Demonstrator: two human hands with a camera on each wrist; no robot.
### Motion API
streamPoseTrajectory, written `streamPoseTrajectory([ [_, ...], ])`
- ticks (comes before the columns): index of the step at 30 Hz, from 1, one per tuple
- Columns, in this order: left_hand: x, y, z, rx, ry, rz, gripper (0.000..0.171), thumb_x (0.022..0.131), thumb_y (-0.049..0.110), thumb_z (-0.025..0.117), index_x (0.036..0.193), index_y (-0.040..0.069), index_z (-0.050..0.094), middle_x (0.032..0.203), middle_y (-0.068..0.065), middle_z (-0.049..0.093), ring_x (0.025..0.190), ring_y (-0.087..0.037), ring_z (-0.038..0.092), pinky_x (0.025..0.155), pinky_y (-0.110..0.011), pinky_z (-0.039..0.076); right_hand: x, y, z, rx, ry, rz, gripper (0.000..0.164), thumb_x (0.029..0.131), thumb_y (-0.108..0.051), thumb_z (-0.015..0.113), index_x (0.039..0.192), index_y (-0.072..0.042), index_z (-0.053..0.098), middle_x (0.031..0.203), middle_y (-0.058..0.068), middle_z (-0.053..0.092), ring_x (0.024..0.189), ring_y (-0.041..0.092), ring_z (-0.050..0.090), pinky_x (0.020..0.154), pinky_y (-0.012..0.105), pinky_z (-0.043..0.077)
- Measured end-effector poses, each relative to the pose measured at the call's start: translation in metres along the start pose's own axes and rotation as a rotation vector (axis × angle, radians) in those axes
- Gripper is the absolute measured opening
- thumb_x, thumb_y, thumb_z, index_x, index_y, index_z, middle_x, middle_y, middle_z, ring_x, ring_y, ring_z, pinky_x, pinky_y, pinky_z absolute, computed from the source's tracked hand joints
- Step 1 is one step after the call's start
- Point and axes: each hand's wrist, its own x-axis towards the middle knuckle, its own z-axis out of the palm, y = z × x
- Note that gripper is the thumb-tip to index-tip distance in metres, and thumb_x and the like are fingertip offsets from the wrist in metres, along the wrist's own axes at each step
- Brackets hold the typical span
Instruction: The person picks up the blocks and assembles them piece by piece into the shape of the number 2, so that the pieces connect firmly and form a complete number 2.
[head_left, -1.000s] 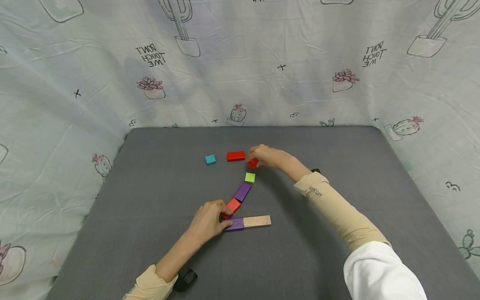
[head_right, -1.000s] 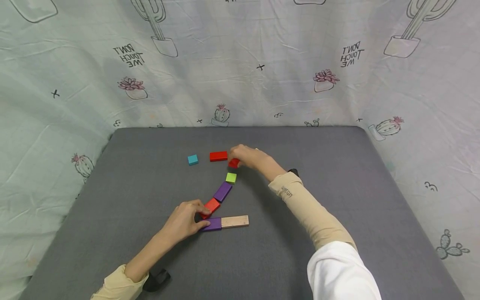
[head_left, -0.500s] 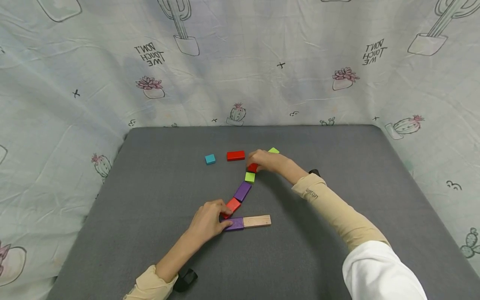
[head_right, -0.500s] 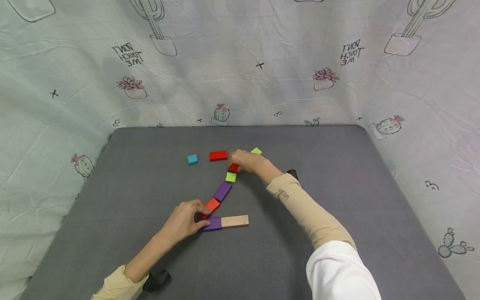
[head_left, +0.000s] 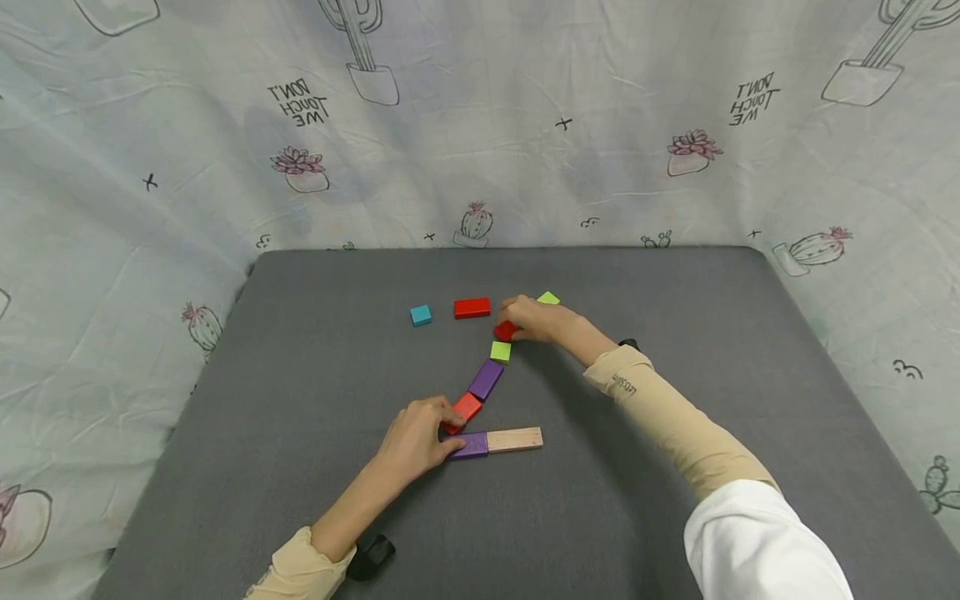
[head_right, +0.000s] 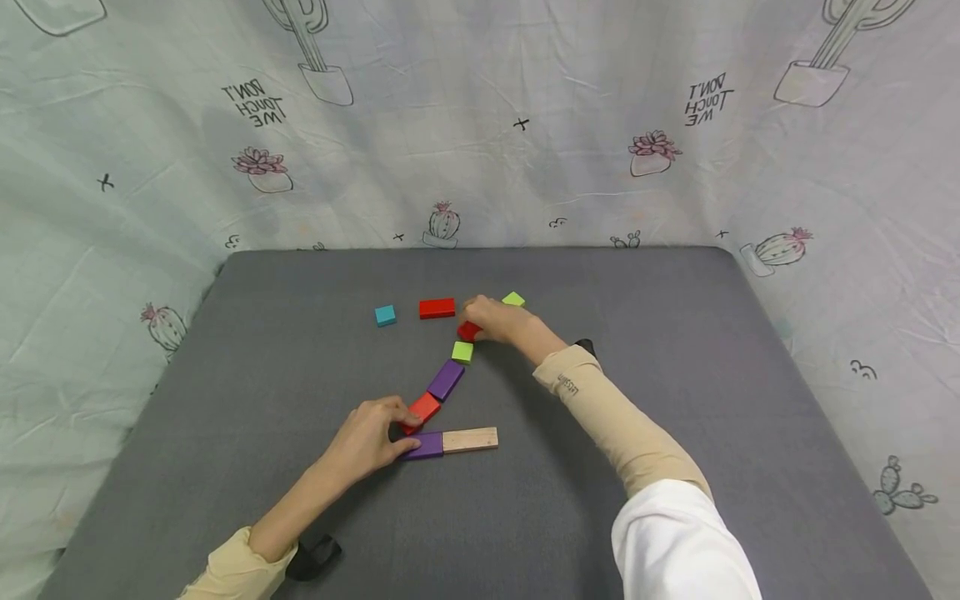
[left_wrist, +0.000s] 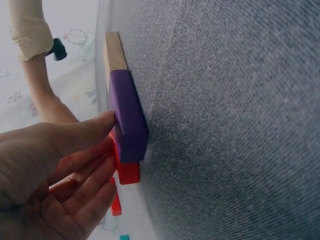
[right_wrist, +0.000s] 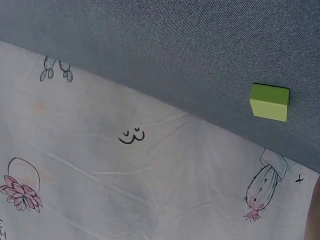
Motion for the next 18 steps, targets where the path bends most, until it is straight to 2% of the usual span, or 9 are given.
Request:
streamPoseTrajectory([
  [7, -0.0001, -0.0016, 0.0016, 0.01, 0.03, 0.029, 0.026, 0.066, 0.013, 0.088, 0.088, 0.007, 0.077, 0.083, 0.0, 0.066, 0.076, -0.017, 0.065, 0.062, -0.031, 0.051, 0.0001, -0.0017, 0.0, 0.002, 0.034, -0.017, 0.026, 0.082, 0.005, 0.071, 0.107, 0.001, 0.069, 0.107, 0.015, 0.065, 0.097, 0.025, 0.063, 0.081, 0.032, 0.052],
  [13, 0.0004, -0.0006, 0.0012, 0.008, 0.026, 0.027, 0.025, 0.067, 0.013, 0.088, 0.089, 0.007, 0.077, 0.083, 0.0, 0.066, 0.074, -0.015, 0.063, 0.061, -0.029, 0.05, 0.0022, -0.0026, 0.0002, -0.006, 0.014, -0.036, 0.031, 0.081, 0.012, 0.068, 0.11, -0.001, 0.07, 0.113, 0.014, 0.066, 0.106, 0.025, 0.062, 0.087, 0.032, 0.05],
  [18, 0.0005, 0.0008, 0.0008, 0.013, 0.023, 0.026, 0.026, 0.067, 0.014, 0.088, 0.089, 0.007, 0.077, 0.084, 0.001, 0.066, 0.074, -0.014, 0.063, 0.06, -0.027, 0.049, 0.0034, -0.0038, 0.001, -0.009, 0.012, -0.057, 0.031, 0.086, 0.015, 0.06, 0.11, -0.001, 0.071, 0.117, 0.015, 0.065, 0.111, 0.027, 0.061, 0.089, 0.033, 0.049],
])
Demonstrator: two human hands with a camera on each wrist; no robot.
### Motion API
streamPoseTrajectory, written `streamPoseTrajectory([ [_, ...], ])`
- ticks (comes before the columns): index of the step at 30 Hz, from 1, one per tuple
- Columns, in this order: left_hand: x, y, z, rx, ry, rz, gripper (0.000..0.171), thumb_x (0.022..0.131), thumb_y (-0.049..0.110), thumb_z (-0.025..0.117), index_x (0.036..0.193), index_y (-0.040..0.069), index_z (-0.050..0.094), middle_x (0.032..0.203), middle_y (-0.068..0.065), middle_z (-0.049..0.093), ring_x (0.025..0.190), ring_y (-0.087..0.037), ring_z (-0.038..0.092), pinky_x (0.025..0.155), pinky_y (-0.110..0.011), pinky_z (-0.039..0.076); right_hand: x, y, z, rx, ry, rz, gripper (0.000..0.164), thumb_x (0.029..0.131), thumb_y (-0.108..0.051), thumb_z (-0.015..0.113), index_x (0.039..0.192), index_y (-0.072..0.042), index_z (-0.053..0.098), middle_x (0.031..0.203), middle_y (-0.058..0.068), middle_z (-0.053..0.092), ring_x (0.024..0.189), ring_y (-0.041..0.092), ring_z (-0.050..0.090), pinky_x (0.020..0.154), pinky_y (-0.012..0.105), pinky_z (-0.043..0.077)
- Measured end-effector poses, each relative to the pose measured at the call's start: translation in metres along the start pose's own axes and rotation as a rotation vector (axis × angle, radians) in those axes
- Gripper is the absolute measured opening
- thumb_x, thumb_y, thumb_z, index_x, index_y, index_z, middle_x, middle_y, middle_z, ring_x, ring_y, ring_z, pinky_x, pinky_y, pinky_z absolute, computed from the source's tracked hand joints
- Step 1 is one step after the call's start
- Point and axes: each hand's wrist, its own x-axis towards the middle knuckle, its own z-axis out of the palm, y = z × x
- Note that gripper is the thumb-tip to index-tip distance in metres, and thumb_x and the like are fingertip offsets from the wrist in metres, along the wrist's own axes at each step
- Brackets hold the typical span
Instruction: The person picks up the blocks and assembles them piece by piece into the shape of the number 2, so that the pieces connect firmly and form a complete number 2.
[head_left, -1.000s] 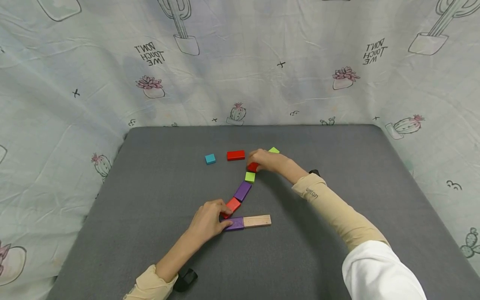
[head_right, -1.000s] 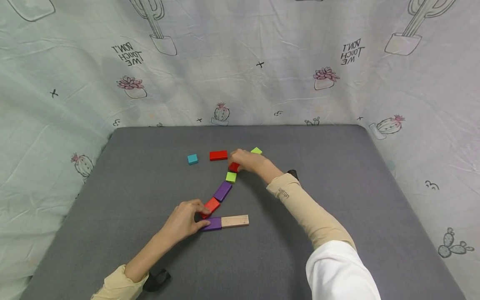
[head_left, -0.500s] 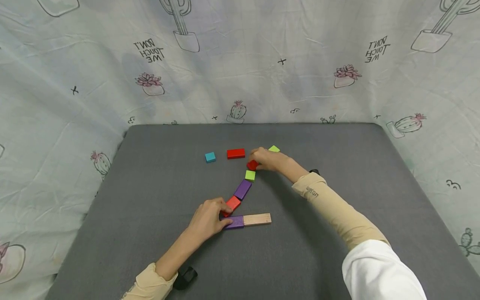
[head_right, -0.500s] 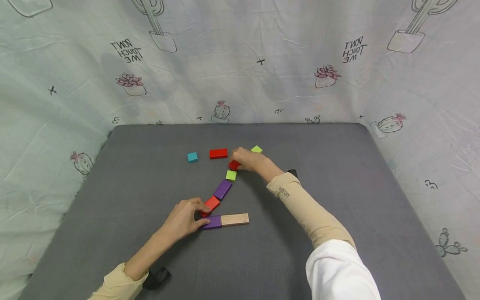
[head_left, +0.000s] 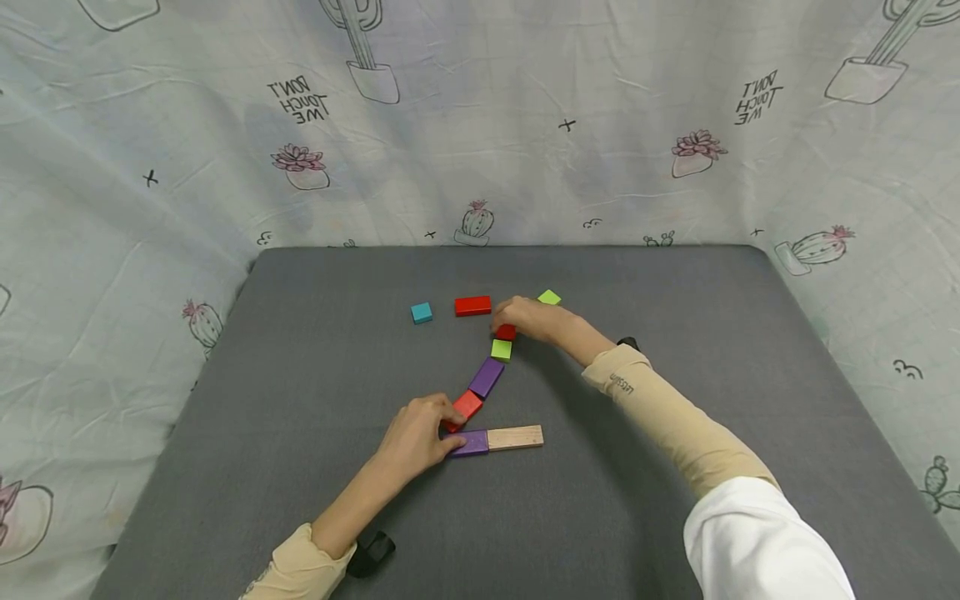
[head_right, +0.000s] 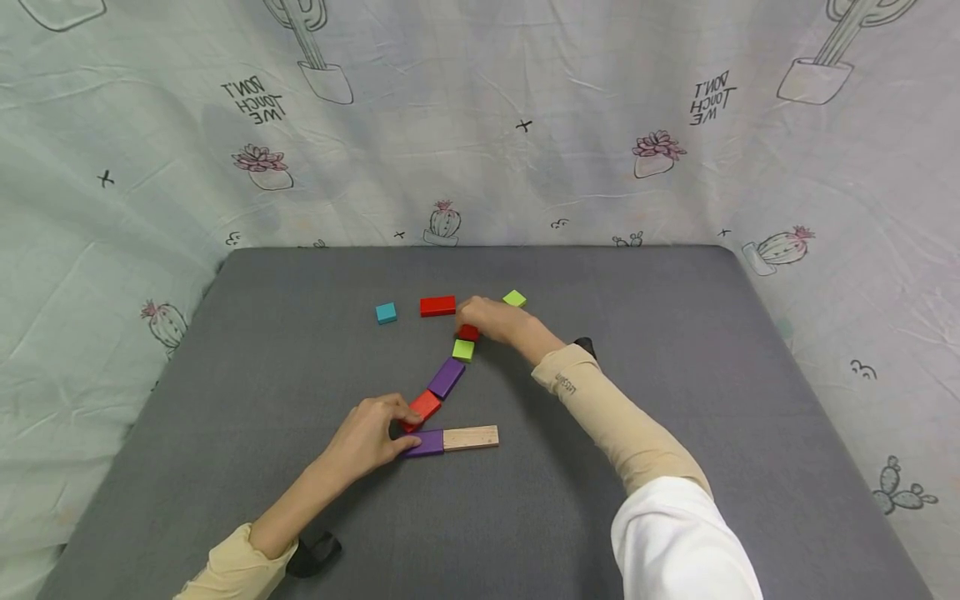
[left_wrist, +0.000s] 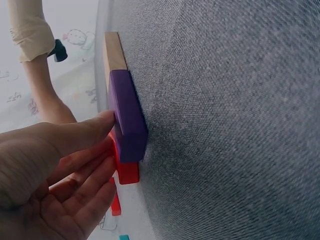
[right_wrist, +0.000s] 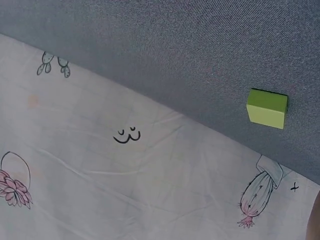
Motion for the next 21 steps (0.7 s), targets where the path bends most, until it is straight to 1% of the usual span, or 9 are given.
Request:
streamPoseTrajectory([
  [3, -0.0002, 0.0005, -0.0001, -0.003, 0.002, 0.0, 0.025, 0.067, 0.013, 0.088, 0.089, 0.007, 0.077, 0.084, 0.001, 0.066, 0.075, -0.015, 0.064, 0.06, -0.028, 0.049, 0.0009, -0.0005, 0.0008, -0.008, 0.001, -0.001, 0.03, 0.088, 0.014, 0.058, 0.11, -0.002, 0.071, 0.117, 0.014, 0.065, 0.111, 0.025, 0.06, 0.09, 0.032, 0.049],
  [9, 0.0001, 0.0008, 0.0, -0.01, 0.005, 0.007, 0.025, 0.067, 0.014, 0.088, 0.088, 0.008, 0.077, 0.084, 0.001, 0.066, 0.076, -0.016, 0.065, 0.061, -0.03, 0.051, 0.0022, 0.0003, 0.0024, -0.018, 0.009, -0.016, 0.029, 0.088, 0.012, 0.059, 0.11, -0.003, 0.071, 0.118, 0.013, 0.065, 0.111, 0.025, 0.061, 0.091, 0.033, 0.048],
  [14, 0.0007, 0.0004, -0.0003, -0.009, 0.004, 0.01, 0.025, 0.067, 0.014, 0.088, 0.088, 0.007, 0.077, 0.084, 0.001, 0.066, 0.077, -0.016, 0.065, 0.063, -0.031, 0.052, 0.0036, 0.0011, 0.0037, -0.016, 0.008, -0.011, 0.029, 0.088, 0.011, 0.059, 0.111, -0.004, 0.071, 0.12, 0.013, 0.064, 0.113, 0.025, 0.059, 0.092, 0.034, 0.048],
  [17, 0.0009, 0.0004, 0.0, -0.011, 0.004, 0.002, 0.025, 0.067, 0.013, 0.088, 0.088, 0.007, 0.077, 0.084, 0.001, 0.066, 0.076, -0.016, 0.065, 0.062, -0.031, 0.051, 0.0037, 0.0009, 0.0036, -0.018, 0.007, -0.011, 0.029, 0.088, 0.011, 0.059, 0.111, -0.004, 0.071, 0.121, 0.013, 0.064, 0.114, 0.024, 0.059, 0.092, 0.034, 0.048],
  [21, 0.0007, 0.0008, 0.0, -0.006, 0.005, 0.0, 0.025, 0.067, 0.012, 0.088, 0.088, 0.007, 0.077, 0.083, 0.001, 0.066, 0.076, -0.016, 0.065, 0.062, -0.031, 0.051, 0.0032, 0.0002, 0.0022, -0.011, 0.004, -0.004, 0.031, 0.088, 0.013, 0.059, 0.111, -0.004, 0.071, 0.121, 0.013, 0.064, 0.114, 0.025, 0.059, 0.091, 0.032, 0.048],
])
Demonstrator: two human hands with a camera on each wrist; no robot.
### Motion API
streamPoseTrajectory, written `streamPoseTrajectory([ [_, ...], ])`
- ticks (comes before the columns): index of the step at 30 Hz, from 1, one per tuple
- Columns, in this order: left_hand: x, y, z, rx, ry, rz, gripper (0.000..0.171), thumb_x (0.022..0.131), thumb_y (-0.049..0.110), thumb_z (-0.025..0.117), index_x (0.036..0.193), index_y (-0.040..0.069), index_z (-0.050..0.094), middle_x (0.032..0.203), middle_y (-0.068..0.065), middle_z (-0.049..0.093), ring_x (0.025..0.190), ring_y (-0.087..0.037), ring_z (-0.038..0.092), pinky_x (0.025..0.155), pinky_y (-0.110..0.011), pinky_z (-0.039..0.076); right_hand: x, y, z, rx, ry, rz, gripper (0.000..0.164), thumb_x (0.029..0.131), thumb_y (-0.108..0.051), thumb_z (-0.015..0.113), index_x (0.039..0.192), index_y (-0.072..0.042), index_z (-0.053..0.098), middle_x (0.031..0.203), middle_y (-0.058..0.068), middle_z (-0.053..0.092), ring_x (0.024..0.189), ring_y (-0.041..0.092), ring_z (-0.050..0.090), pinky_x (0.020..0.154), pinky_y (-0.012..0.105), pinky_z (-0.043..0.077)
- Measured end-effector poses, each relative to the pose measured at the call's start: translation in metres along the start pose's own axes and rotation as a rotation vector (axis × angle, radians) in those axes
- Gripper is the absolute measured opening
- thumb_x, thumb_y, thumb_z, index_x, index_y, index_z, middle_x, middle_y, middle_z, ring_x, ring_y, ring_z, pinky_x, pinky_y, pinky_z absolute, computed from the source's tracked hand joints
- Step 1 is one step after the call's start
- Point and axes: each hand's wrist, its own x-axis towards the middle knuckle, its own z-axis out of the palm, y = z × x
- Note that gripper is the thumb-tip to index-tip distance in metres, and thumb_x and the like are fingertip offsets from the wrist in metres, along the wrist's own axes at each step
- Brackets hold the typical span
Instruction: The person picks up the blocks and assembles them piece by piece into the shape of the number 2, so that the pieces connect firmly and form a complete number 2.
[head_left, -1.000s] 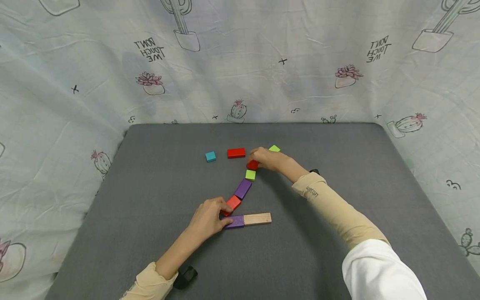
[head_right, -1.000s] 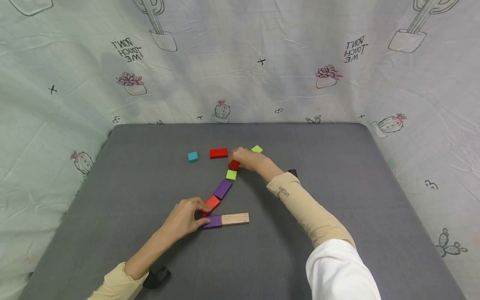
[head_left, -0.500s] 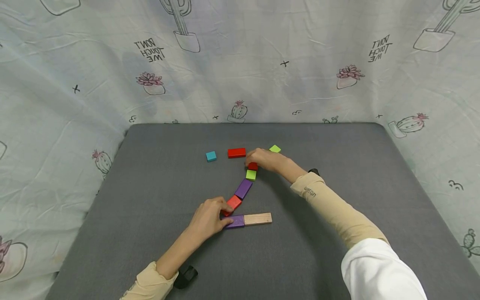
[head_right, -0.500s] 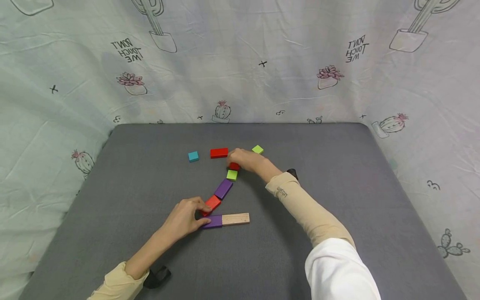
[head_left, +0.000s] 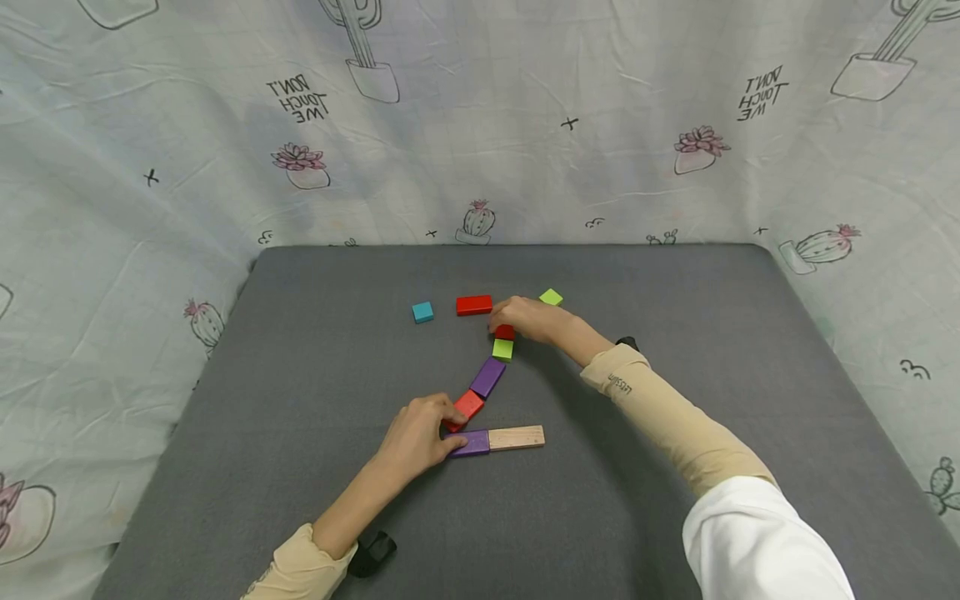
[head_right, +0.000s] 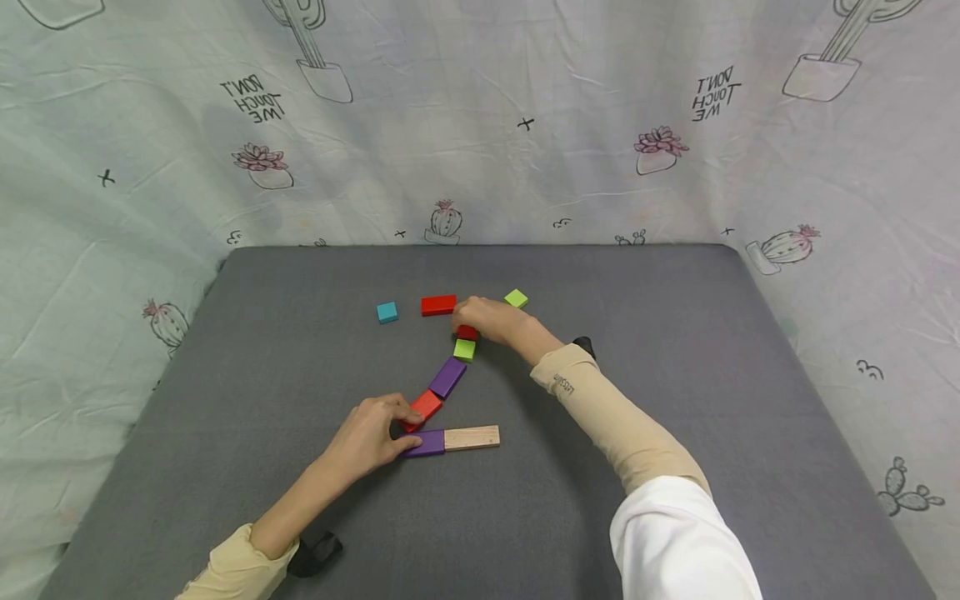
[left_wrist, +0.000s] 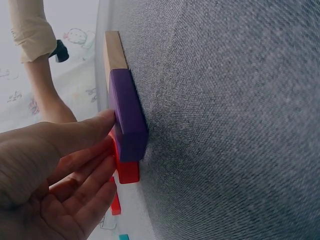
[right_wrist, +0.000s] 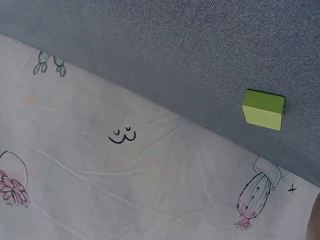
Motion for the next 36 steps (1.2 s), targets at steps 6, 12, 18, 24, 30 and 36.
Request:
streamPoseTrajectory([
  [6, -0.0007, -0.0016, 0.0008, 0.0, 0.002, 0.005, 0.024, 0.067, 0.012, 0.088, 0.088, 0.007, 0.077, 0.084, 0.0, 0.066, 0.078, -0.017, 0.066, 0.064, -0.033, 0.052, -0.0021, -0.0003, -0.0008, 0.008, 0.0, 0.023, 0.037, 0.086, 0.019, 0.055, 0.111, -0.004, 0.071, 0.121, 0.014, 0.063, 0.113, 0.026, 0.059, 0.09, 0.032, 0.049],
  [12, -0.0012, -0.0013, 0.0007, -0.006, -0.009, -0.007, 0.024, 0.068, 0.014, 0.088, 0.089, 0.008, 0.077, 0.085, 0.001, 0.066, 0.078, -0.016, 0.066, 0.066, -0.033, 0.053, -0.0041, 0.0006, 0.0005, 0.002, 0.0, 0.017, 0.036, 0.086, 0.019, 0.057, 0.11, -0.003, 0.071, 0.12, 0.014, 0.064, 0.112, 0.026, 0.06, 0.09, 0.033, 0.049],
  [18, -0.0009, -0.0018, 0.0011, -0.017, -0.011, -0.007, 0.024, 0.068, 0.014, 0.088, 0.089, 0.007, 0.077, 0.085, 0.001, 0.067, 0.079, -0.016, 0.065, 0.066, -0.033, 0.053, -0.0043, -0.001, 0.0007, -0.026, -0.007, 0.013, 0.037, 0.084, 0.019, 0.058, 0.11, -0.004, 0.071, 0.12, 0.013, 0.064, 0.111, 0.024, 0.061, 0.088, 0.031, 0.05],
  [24, -0.0004, -0.0012, 0.0002, -0.02, -0.008, -0.01, 0.025, 0.068, 0.012, 0.088, 0.089, 0.006, 0.077, 0.084, 0.0, 0.066, 0.074, -0.015, 0.063, 0.061, -0.029, 0.05, -0.0034, -0.0007, 0.0011, -0.023, -0.009, 0.017, 0.036, 0.085, 0.018, 0.058, 0.11, -0.005, 0.071, 0.119, 0.011, 0.064, 0.11, 0.023, 0.061, 0.088, 0.031, 0.05],
  [30, 0.0001, -0.0006, -0.0009, -0.01, -0.015, -0.012, 0.025, 0.068, 0.012, 0.088, 0.089, 0.007, 0.077, 0.084, 0.001, 0.066, 0.075, -0.015, 0.063, 0.063, -0.03, 0.051, -0.0042, 0.0002, 0.0009, -0.001, -0.007, 0.022, 0.036, 0.085, 0.018, 0.059, 0.111, -0.004, 0.071, 0.119, 0.011, 0.064, 0.111, 0.024, 0.061, 0.089, 0.031, 0.049],
  [36, 0.0011, -0.0011, -0.0008, -0.012, -0.01, -0.009, 0.025, 0.068, 0.013, 0.088, 0.089, 0.006, 0.077, 0.084, 0.001, 0.066, 0.075, -0.015, 0.064, 0.063, -0.03, 0.051, -0.0055, -0.0003, 0.0002, -0.003, -0.013, 0.029, 0.038, 0.085, 0.018, 0.059, 0.113, -0.005, 0.07, 0.122, 0.011, 0.063, 0.114, 0.025, 0.059, 0.09, 0.032, 0.049],
])
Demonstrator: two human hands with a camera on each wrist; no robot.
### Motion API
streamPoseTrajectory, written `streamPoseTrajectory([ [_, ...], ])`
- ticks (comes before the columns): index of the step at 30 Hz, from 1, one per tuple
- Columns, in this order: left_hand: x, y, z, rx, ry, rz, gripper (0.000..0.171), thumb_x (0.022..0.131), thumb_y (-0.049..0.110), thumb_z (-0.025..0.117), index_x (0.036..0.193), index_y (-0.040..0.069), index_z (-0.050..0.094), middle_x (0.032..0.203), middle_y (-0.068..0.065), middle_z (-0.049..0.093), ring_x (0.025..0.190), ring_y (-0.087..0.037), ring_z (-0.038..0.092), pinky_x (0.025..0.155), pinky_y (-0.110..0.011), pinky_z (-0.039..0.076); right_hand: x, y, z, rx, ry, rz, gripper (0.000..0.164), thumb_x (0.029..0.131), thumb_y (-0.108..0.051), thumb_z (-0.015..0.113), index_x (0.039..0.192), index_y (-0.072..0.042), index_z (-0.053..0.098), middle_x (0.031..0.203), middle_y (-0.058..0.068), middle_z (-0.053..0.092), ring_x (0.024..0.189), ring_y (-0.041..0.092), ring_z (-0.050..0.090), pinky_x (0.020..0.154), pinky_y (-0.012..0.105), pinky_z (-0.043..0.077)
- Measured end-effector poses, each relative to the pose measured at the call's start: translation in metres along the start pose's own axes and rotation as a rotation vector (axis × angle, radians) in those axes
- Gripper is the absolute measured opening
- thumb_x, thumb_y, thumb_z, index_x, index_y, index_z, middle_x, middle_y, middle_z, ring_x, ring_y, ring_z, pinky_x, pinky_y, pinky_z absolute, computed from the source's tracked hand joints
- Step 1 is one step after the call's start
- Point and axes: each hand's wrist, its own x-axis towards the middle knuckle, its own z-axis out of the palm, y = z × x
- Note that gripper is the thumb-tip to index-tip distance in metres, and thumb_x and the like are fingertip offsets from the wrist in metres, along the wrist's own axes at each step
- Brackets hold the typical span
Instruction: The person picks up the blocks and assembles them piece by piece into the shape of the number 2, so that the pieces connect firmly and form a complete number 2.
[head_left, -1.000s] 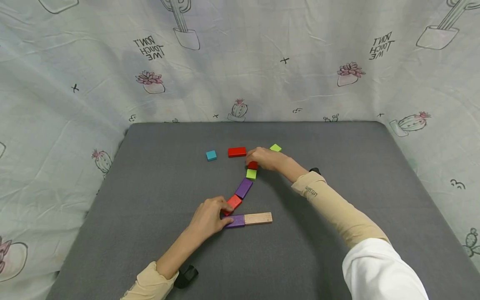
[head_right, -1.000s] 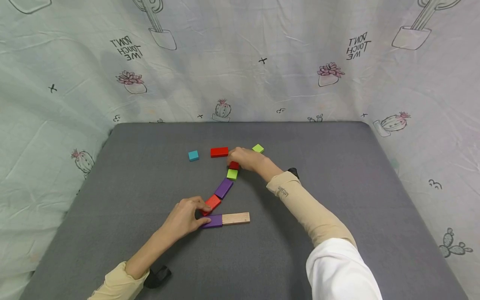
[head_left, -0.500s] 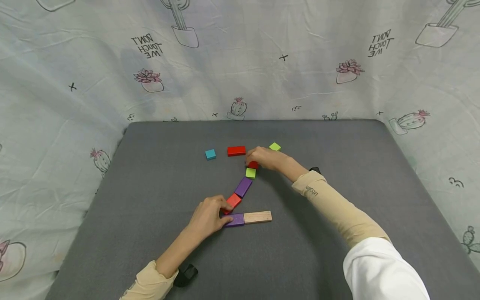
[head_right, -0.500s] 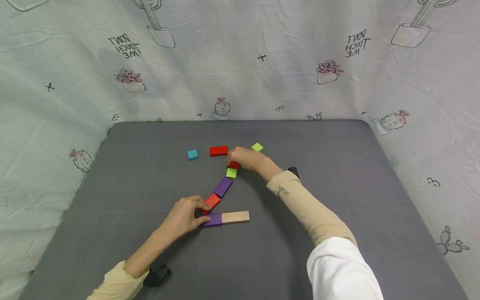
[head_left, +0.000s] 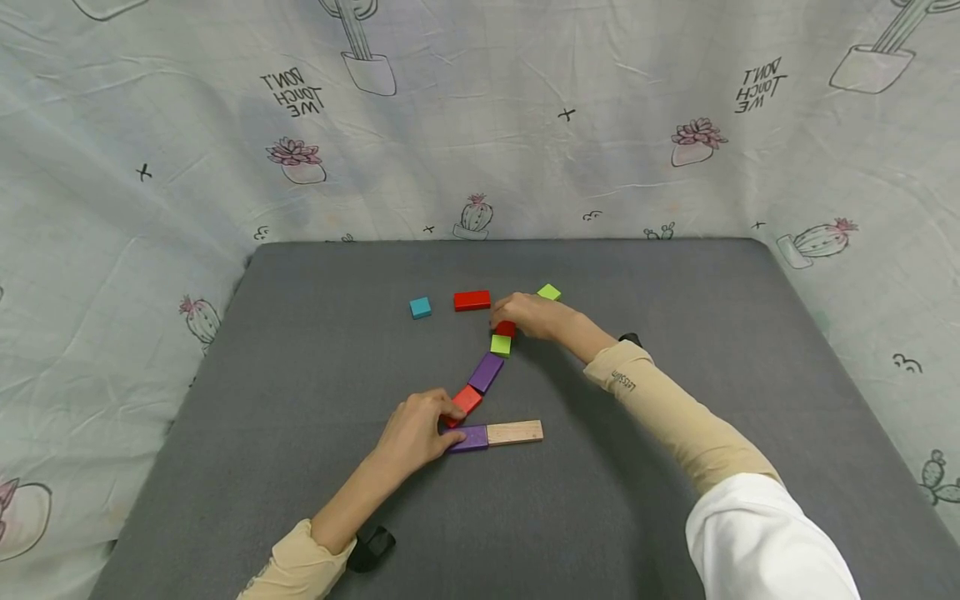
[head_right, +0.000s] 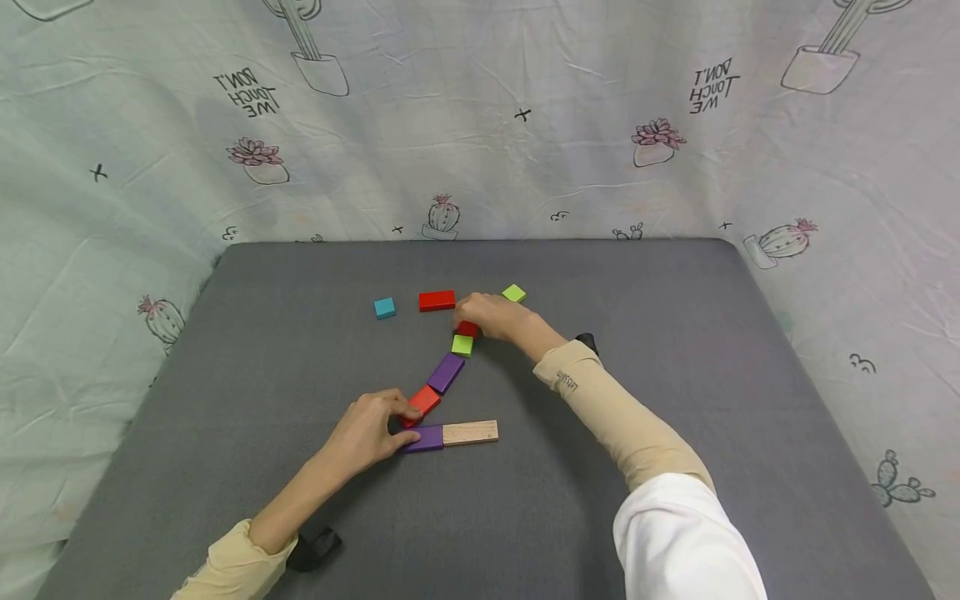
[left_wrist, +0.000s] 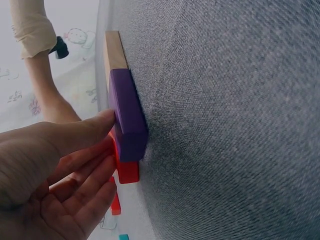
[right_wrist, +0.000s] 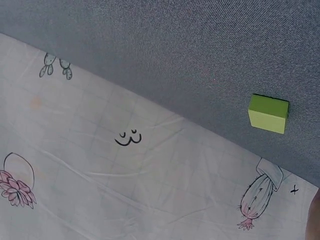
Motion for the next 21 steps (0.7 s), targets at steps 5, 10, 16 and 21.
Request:
streamPoseTrajectory([
  [5, 0.0004, -0.0003, -0.0003, 0.008, -0.002, 0.0, 0.025, 0.067, 0.012, 0.088, 0.089, 0.006, 0.077, 0.084, 0.0, 0.066, 0.075, -0.015, 0.063, 0.062, -0.03, 0.05, 0.0005, 0.0002, -0.0004, -0.011, 0.0, 0.005, 0.038, 0.084, 0.018, 0.06, 0.114, -0.005, 0.07, 0.123, 0.011, 0.063, 0.115, 0.024, 0.059, 0.091, 0.033, 0.048],
  [10, 0.0008, 0.0004, -0.0015, 0.0, -0.005, 0.001, 0.025, 0.067, 0.013, 0.088, 0.089, 0.007, 0.077, 0.084, 0.001, 0.066, 0.075, -0.015, 0.063, 0.061, -0.03, 0.05, 0.0005, 0.001, 0.0005, -0.033, 0.009, -0.002, 0.04, 0.083, 0.02, 0.059, 0.112, -0.005, 0.07, 0.122, 0.01, 0.063, 0.113, 0.023, 0.06, 0.089, 0.032, 0.049],
  [16, 0.0012, 0.0006, -0.0021, -0.013, 0.002, 0.007, 0.024, 0.067, 0.013, 0.088, 0.088, 0.007, 0.077, 0.084, 0.001, 0.066, 0.075, -0.016, 0.065, 0.061, -0.03, 0.05, -0.0002, 0.0006, 0.0, -0.021, 0.026, 0.009, 0.045, 0.082, 0.023, 0.057, 0.115, -0.006, 0.069, 0.123, 0.01, 0.063, 0.114, 0.024, 0.059, 0.088, 0.032, 0.05],
  [21, 0.0019, 0.0006, -0.0017, -0.005, -0.004, 0.002, 0.024, 0.067, 0.013, 0.088, 0.088, 0.007, 0.077, 0.084, 0.001, 0.066, 0.076, -0.016, 0.065, 0.062, -0.032, 0.051, -0.009, 0.009, -0.0074, 0.067, 0.101, 0.067, 0.05, 0.081, 0.026, 0.052, 0.119, -0.004, 0.067, 0.125, 0.014, 0.061, 0.117, 0.029, 0.057, 0.092, 0.037, 0.048],
])
